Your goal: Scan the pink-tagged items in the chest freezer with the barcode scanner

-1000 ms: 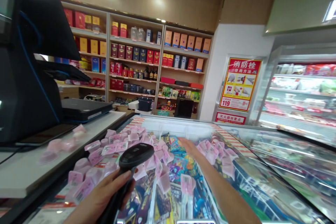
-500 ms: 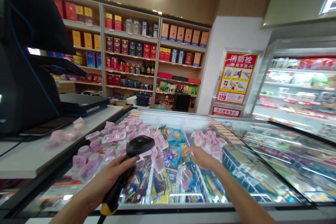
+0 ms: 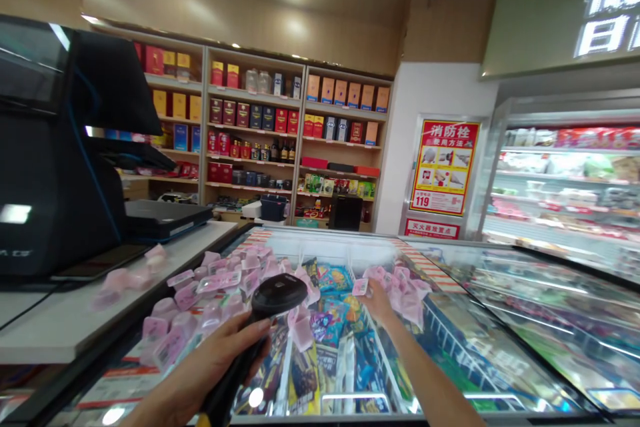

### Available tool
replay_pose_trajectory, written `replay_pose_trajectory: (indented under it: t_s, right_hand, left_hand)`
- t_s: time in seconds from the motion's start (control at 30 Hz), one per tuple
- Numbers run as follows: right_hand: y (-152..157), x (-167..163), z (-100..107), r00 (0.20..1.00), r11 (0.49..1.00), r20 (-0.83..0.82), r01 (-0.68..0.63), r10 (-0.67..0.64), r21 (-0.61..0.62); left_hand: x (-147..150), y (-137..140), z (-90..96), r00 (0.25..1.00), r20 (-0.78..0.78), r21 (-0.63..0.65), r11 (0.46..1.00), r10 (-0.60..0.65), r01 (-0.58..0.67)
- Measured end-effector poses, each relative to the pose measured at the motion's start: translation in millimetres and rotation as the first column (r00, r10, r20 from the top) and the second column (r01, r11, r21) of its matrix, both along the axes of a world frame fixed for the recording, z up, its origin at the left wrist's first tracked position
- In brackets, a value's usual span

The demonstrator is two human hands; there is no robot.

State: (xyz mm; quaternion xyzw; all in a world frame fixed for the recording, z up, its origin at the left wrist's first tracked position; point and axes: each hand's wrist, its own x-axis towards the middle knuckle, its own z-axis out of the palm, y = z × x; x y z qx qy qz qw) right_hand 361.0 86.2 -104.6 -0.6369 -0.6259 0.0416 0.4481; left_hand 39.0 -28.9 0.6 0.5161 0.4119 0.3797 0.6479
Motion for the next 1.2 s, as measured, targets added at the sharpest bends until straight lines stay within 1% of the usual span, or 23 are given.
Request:
replay_pose_trajectory:
  t_s: [0.1, 0.17, 0.23, 0.33, 0.47, 0.57, 0.63, 0.73, 0.8, 0.83, 0.87, 0.9, 0.97, 1.0, 1.07, 1.1, 1.13, 1.17, 1.2]
  right_hand:
    - [10, 22, -6, 0.995, 0.998, -0.095, 0.019, -0.013, 0.062]
    - [13, 22, -7, 0.99, 0.989, -0.139, 0.05, -0.031, 0.136]
    - [14, 10, -5, 0.986, 0.97, -0.167, 0.056, -0.017, 0.235]
    - [16, -16, -1, 0.984, 0.946, -0.168, -0.007, 0.065, 0.325]
    - [18, -42, 4, 0.983, 0.931, -0.127, -0.078, 0.131, 0.357]
    - [16, -52, 7, 0.989, 0.929, -0.095, -0.071, 0.113, 0.363]
    - [14, -55, 8, 0.995, 0.935, -0.068, -0.046, 0.075, 0.352]
    - [13, -53, 7, 1.0, 0.952, -0.001, -0.004, 0.005, 0.307]
    - [12, -48, 5, 0.994, 0.969, 0.071, 0.068, -0.088, 0.236]
    - [11, -44, 4, 0.982, 0.973, 0.116, 0.128, -0.152, 0.189]
    - [9, -39, 3, 0.961, 0.969, 0.161, 0.205, -0.226, 0.141]
    - [6, -33, 2, 0.932, 0.953, 0.204, 0.288, -0.301, 0.095]
    - [0, -23, 1, 0.868, 0.902, 0.262, 0.431, -0.422, 0.025]
    - [-3, -19, 2, 0.84, 0.875, 0.272, 0.485, -0.47, 0.013]
    - [-8, -16, 4, 0.795, 0.829, 0.253, 0.556, -0.552, 0.059]
    - [-10, -18, 6, 0.783, 0.816, 0.234, 0.568, -0.576, 0.109]
    - [-11, -23, 8, 0.786, 0.817, 0.22, 0.554, -0.577, 0.161]
    - [-11, -30, 10, 0.811, 0.84, 0.222, 0.506, -0.541, 0.199]
    - [-10, -40, 12, 0.853, 0.883, 0.242, 0.42, -0.463, 0.208]
  left_hand:
    - [0, 4, -2.1, 0.999, 0.003, 0.009, 0.999, -0.046, 0.046]
    - [1, 5, -2.5, 0.997, 0.0, 0.012, 0.997, -0.072, 0.072]
    - [2, 5, -2.0, 0.996, -0.008, 0.01, 0.996, -0.093, 0.093]
    - [3, 2, 1.1, 0.993, -0.013, 0.019, 0.993, -0.116, 0.117]
    - [4, -3, 8.7, 0.99, -0.01, 0.056, 0.989, -0.138, 0.138]
    - [6, -6, 13.3, 0.982, -0.029, 0.066, 0.98, -0.185, 0.186]
    - [9, -6, 14.1, 0.981, -0.036, 0.054, 0.98, -0.192, 0.194]
    - [15, -4, 11.3, 0.99, -0.006, 0.047, 0.989, -0.142, 0.142]
    - [17, -1, 7.7, 0.993, 0.012, 0.056, 0.992, -0.116, 0.115]
    - [17, 1, 5.8, 0.994, 0.014, 0.062, 0.993, -0.104, 0.103]
    - [16, 4, 4.0, 0.996, 0.014, 0.07, 0.994, -0.086, 0.085]
    - [14, 7, 2.1, 0.998, 0.011, 0.076, 0.995, -0.069, 0.068]
    - [9, 13, -1.4, 1.0, 0.01, 0.092, 0.995, -0.03, 0.029]
    - [6, 16, -3.2, 1.0, 0.009, 0.095, 0.995, -0.017, 0.016]
    - [1, 21, -6.5, 1.0, 0.01, 0.092, 0.996, -0.021, 0.02]
    - [-1, 23, -8.0, 1.0, 0.016, 0.087, 0.996, -0.02, 0.018]
    - [-3, 24, -9.2, 1.0, 0.024, 0.079, 0.997, -0.008, 0.006]
    - [-5, 25, -10.1, 0.999, 0.032, 0.07, 0.997, 0.007, -0.01]
    - [-6, 25, -10.7, 0.999, 0.039, 0.063, 0.998, 0.024, -0.026]
